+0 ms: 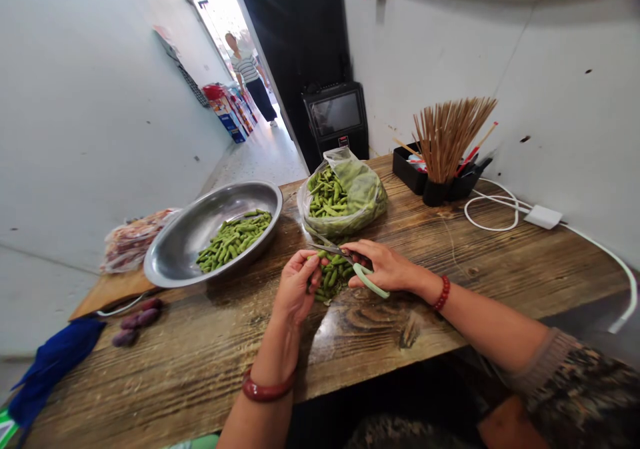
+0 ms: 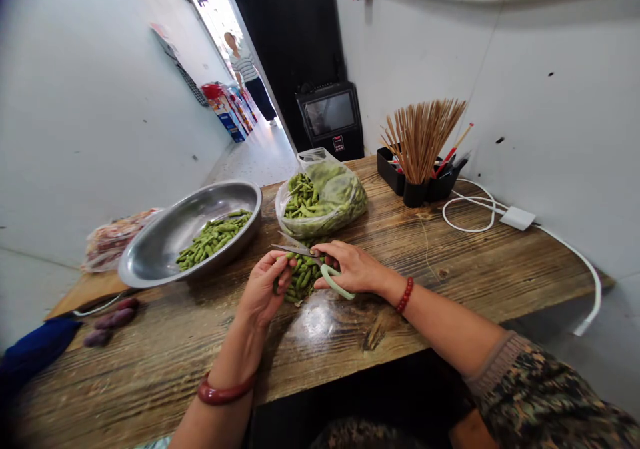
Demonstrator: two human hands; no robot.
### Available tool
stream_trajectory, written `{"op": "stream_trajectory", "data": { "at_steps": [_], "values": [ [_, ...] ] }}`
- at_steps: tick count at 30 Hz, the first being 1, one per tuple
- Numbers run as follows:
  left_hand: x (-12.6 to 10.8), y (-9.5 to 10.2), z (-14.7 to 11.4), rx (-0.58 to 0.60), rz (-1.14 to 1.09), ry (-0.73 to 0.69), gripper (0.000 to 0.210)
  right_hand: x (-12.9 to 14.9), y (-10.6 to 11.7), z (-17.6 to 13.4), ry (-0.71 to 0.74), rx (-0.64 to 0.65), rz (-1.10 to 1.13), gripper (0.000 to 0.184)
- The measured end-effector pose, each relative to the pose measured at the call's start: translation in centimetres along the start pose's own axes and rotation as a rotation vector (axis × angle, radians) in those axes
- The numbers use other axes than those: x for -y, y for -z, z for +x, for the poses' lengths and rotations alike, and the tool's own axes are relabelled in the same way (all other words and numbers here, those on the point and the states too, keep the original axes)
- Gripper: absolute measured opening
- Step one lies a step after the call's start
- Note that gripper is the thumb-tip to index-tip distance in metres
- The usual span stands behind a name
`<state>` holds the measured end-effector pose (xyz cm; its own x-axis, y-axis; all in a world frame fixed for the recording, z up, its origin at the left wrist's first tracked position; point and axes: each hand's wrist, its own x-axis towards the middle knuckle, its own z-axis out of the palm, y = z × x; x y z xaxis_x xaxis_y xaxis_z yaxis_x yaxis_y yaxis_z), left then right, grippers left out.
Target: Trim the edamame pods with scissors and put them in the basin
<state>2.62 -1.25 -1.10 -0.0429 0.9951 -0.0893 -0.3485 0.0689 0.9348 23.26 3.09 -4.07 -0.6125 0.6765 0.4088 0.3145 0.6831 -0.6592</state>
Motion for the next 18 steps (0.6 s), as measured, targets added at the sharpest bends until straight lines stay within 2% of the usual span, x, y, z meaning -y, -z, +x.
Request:
{"op": "stream_trajectory", "data": {
  "at_steps": [6, 18],
  "values": [
    [-0.02, -0.13, -0.09, 0.004, -0.005, 0.007, 0.023, 0.09, -0.08, -0.13, 0.006, 0.006, -0.006, 0.069],
    [0.08, -0.12, -0.06, 0.002, -0.003, 0.032, 0.024, 0.05, -0.47, -0.29, 0.024, -0.047, 0.010, 0.061]
  ]
}}
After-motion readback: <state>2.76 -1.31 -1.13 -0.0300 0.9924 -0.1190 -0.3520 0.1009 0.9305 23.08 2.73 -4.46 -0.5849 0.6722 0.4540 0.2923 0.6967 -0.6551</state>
